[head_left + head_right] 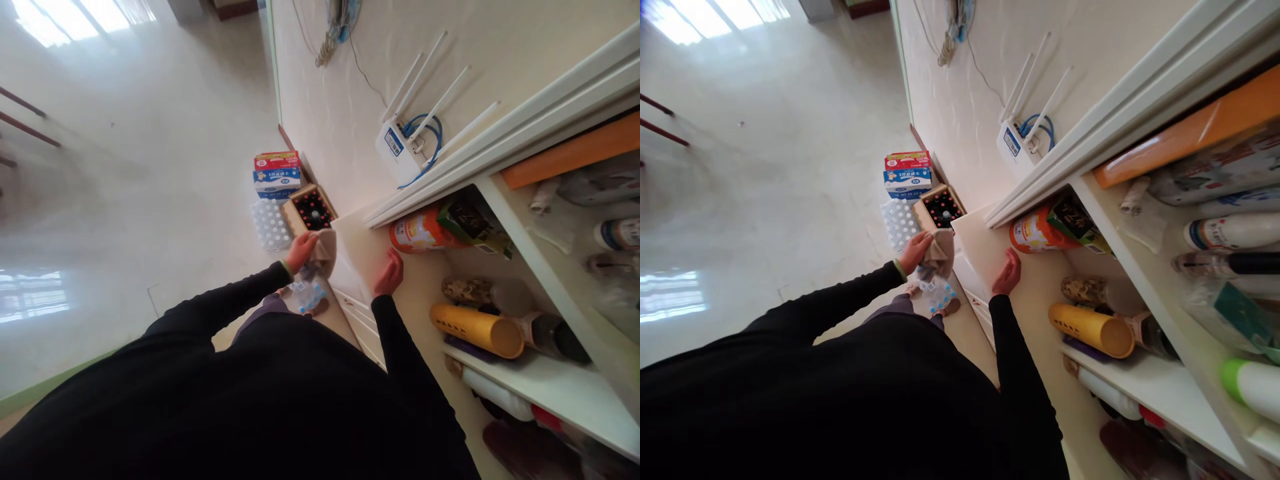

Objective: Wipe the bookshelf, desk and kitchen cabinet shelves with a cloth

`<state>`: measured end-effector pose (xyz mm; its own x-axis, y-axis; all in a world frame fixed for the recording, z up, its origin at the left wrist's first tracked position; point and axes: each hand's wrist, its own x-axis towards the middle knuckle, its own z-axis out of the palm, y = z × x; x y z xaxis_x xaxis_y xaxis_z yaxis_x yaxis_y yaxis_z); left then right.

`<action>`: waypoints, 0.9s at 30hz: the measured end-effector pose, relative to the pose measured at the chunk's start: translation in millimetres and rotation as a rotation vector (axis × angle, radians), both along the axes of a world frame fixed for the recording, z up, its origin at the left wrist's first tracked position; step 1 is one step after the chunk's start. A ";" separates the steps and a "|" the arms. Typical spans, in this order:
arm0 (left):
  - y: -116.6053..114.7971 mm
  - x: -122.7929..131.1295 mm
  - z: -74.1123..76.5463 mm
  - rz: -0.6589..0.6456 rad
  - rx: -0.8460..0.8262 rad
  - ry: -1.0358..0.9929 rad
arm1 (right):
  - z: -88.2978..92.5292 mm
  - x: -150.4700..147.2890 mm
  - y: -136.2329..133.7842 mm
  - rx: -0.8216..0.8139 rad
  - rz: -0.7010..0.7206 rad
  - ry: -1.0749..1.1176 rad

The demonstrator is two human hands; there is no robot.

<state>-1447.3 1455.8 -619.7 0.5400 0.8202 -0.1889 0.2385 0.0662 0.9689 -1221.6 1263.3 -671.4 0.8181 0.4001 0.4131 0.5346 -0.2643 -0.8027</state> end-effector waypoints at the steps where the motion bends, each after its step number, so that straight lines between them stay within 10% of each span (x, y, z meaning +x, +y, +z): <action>1: 4.9 13.2 7.9 0.031 0.057 -0.038 | 0.6 -0.7 0.8 -0.011 -0.006 0.001; 5: 6.7 65.0 19.1 -0.283 0.430 0.073 | 4.8 -3.6 2.8 -0.064 -0.037 0.002; 11: 13.2 96.5 -11.8 -0.542 0.792 0.313 | 8.7 -1.8 -1.9 -0.063 0.025 -0.047; 16: 42.2 125.5 -9.4 -0.459 0.669 0.474 | 13.2 -3.6 -4.4 -0.140 0.040 -0.053; 27: 86.7 241.2 13.6 -0.742 0.437 0.544 | 15.9 -5.9 -5.3 -0.200 0.070 -0.104</action>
